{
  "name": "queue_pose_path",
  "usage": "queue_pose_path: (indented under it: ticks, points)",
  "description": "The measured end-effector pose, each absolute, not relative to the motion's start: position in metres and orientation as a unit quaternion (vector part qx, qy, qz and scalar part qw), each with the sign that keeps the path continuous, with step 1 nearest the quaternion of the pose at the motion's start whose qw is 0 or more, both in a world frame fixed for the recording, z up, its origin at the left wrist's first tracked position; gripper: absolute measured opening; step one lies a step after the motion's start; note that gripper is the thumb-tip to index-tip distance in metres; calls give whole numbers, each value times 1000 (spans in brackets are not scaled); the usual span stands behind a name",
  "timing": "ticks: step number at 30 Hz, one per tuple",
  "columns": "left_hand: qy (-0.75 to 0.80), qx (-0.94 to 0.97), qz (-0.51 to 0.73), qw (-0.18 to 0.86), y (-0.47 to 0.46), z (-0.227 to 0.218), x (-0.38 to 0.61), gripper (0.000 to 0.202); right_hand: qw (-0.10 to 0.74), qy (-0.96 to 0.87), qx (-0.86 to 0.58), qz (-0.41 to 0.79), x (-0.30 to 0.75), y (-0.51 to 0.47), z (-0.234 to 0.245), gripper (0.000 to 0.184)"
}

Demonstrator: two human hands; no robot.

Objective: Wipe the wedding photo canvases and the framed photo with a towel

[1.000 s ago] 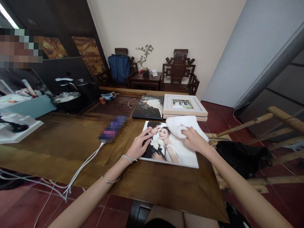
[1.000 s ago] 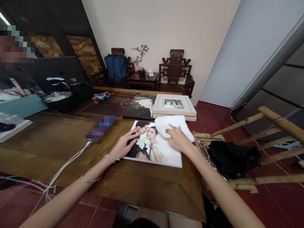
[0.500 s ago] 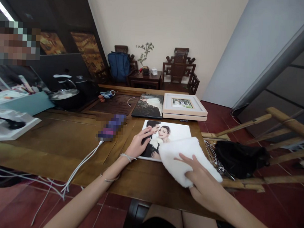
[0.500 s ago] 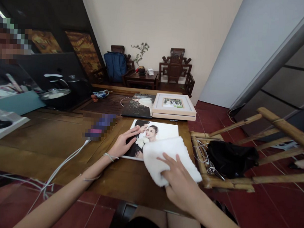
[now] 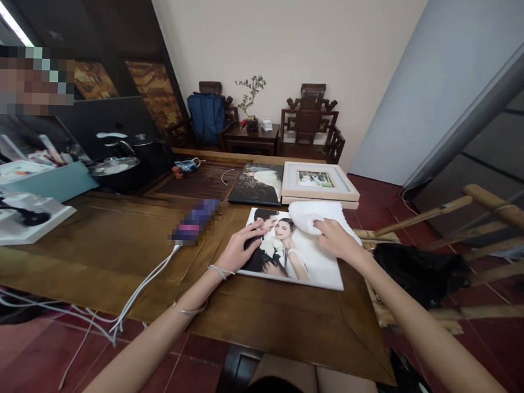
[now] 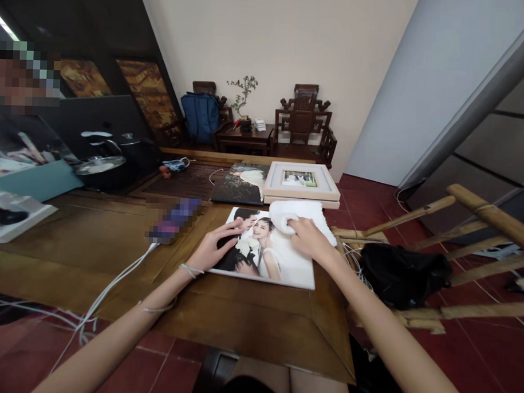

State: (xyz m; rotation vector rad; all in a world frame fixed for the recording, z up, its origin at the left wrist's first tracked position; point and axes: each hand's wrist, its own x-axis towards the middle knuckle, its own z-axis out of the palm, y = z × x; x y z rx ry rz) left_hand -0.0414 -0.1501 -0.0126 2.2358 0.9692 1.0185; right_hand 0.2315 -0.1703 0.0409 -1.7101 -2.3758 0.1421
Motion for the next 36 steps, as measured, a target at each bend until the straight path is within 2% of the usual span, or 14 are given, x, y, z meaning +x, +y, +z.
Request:
queue_pose_path:
  ticks: [7, 15, 20, 29, 36]
  points:
    - [363, 815, 378, 246, -151, -15, -39, 31, 105, -841, -527, 59, 223, -243, 27, 35]
    - [378, 815, 378, 225, -153, -15, -38, 32, 82, -868, -480, 93, 205, -312, 32, 34]
    - [380, 824, 361, 214, -153, -13, -38, 37, 88, -857, -499, 96, 210, -283, 36, 39]
    - [371, 818, 376, 228, -153, -12, -37, 33, 123, -801, -585, 24, 237, -178, 36, 39]
    - [373, 811, 388, 229, -153, -16, -36, 31, 109, -819, -564, 20, 232, -209, 23, 39]
